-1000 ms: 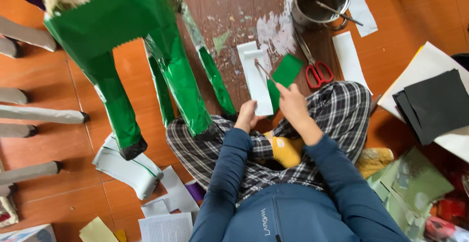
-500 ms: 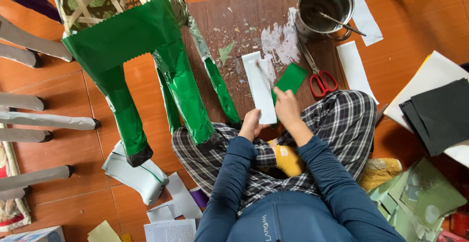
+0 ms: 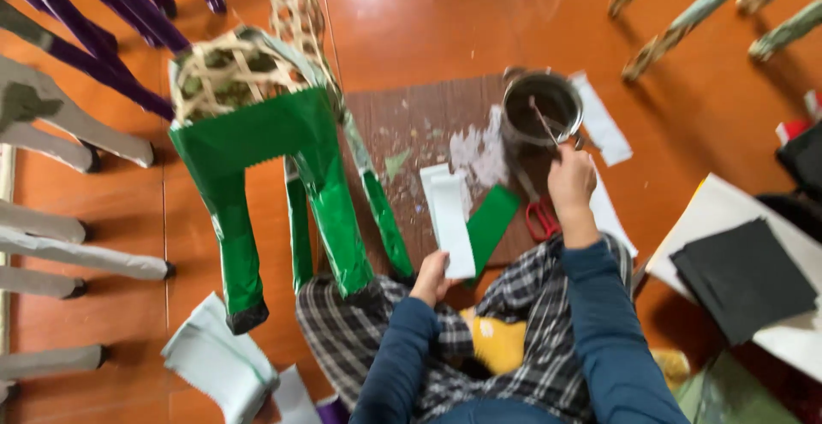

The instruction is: Decorating a bamboo giraffe frame by cutting and gluing green paper strips onto its legs and body.

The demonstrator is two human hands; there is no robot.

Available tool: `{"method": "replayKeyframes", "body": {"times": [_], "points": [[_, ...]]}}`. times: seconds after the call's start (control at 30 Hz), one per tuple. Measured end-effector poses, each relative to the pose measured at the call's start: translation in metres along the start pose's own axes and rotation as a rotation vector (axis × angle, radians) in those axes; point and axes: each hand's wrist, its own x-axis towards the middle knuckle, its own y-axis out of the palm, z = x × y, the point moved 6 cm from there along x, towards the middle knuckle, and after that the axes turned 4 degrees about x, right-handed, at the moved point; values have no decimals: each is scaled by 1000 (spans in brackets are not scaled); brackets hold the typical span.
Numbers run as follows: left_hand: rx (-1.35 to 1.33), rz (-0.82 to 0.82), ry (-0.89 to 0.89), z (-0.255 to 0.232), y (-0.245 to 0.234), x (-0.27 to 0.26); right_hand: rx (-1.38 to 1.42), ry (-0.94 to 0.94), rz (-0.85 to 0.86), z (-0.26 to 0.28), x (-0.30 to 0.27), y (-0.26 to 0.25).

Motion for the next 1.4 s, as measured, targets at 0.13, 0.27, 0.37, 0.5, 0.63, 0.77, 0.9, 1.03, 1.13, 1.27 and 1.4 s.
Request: {"method": "replayKeyframes", "body": {"times": [0.13, 0.27, 0.37, 0.5, 0.63, 0.77, 0.9, 1.03, 1.13, 1.27, 1.4], "points": [[-93, -1, -2, -5, 3, -5, -299, -417, -2, 72, -60, -24], [-193, -2, -12, -7, 4, -13, -41, -836, 294, 138, -210, -20], [-245, 110, 56, -11, -4, -30, -184, -560, 922, 132, -274, 11], [-269, 32, 87, -9, -11, -46, 106, -708, 686, 124, -289, 21], [-250, 67, 122, -9, -7, -55, 388, -707, 610, 133, -270, 7], [-296, 61, 137, -7, -12, -55, 330, -709, 329, 123, -252, 3], [-281, 41, 174, -10, -8, -64, 333, -800, 340, 115, -254, 10], [-141, -20, 185, -10, -18, -68, 367, -805, 390, 109, -251, 25], [117, -86, 417, -22, -22, -84, 399, -724, 410, 99, -246, 29], [833, -63, 1281, -65, 7, -205, 557, -628, 419, 102, -239, 25], [991, -383, 1519, -66, 6, -240, 649, -568, 633, 176, -232, -28]]}}
